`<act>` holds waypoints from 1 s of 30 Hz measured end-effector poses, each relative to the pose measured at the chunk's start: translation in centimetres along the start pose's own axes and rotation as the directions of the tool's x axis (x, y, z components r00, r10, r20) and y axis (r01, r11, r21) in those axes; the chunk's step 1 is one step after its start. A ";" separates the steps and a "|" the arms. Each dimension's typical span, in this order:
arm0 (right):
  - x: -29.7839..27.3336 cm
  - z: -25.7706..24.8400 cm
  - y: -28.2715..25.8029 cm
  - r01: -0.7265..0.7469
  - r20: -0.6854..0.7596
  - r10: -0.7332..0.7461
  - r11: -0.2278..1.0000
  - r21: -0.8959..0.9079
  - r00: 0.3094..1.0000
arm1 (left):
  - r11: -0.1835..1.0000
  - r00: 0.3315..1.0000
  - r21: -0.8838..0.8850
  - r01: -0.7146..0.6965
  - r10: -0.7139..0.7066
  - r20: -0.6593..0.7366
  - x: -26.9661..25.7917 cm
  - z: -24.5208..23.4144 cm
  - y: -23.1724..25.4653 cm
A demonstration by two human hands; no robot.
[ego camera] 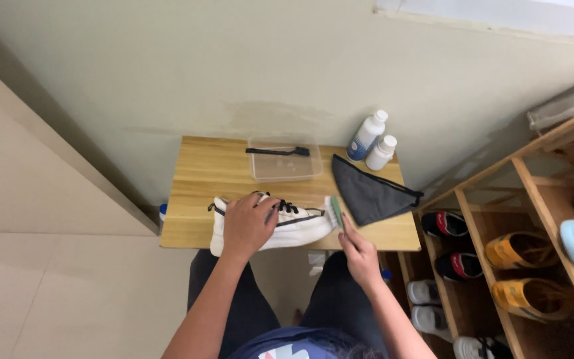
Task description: Scrubbing the front and side panels of a white sneaker with a small cleaning brush at a table.
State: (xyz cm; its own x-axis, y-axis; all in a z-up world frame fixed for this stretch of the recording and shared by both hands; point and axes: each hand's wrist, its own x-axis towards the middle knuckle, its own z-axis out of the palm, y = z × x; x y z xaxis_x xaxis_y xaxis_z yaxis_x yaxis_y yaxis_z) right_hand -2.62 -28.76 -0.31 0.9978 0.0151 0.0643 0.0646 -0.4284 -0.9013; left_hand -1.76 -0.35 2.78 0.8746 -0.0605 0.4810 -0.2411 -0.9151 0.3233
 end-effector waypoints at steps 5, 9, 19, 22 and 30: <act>1.1 -0.2 4.1 -0.003 0.000 0.003 1.000 0.014 1.000 | 1.000 1.000 0.006 0.008 -0.008 0.026 -0.1 0.5 -0.1; 0.7 -0.2 3.5 -0.014 0.016 0.013 0.998 0.059 1.000 | 1.000 1.000 0.011 0.005 -0.005 0.006 0.3 0.4 -0.3; 1.2 0.0 5.7 0.021 0.007 -0.021 0.995 0.096 1.000 | 1.000 1.000 0.003 -0.014 0.014 -0.022 0.0 0.8 -0.3; 1.6 -0.2 3.9 0.034 0.018 -0.036 0.993 0.117 0.999 | 1.000 0.999 0.002 -0.012 0.012 -0.038 0.6 0.4 -0.2; 1.0 -0.2 0.0 0.023 0.013 -0.023 0.999 0.027 1.000 | 1.000 1.000 -0.026 -0.003 0.003 0.012 0.3 0.3 -0.1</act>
State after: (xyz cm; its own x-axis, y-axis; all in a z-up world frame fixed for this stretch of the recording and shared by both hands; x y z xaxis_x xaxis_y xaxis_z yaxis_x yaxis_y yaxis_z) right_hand -1.66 -28.93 -0.12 0.9961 0.0371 0.0798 0.0880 -0.4035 -0.9107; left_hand -1.33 -0.40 2.61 0.8789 -0.0680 0.4720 -0.2540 -0.9044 0.3428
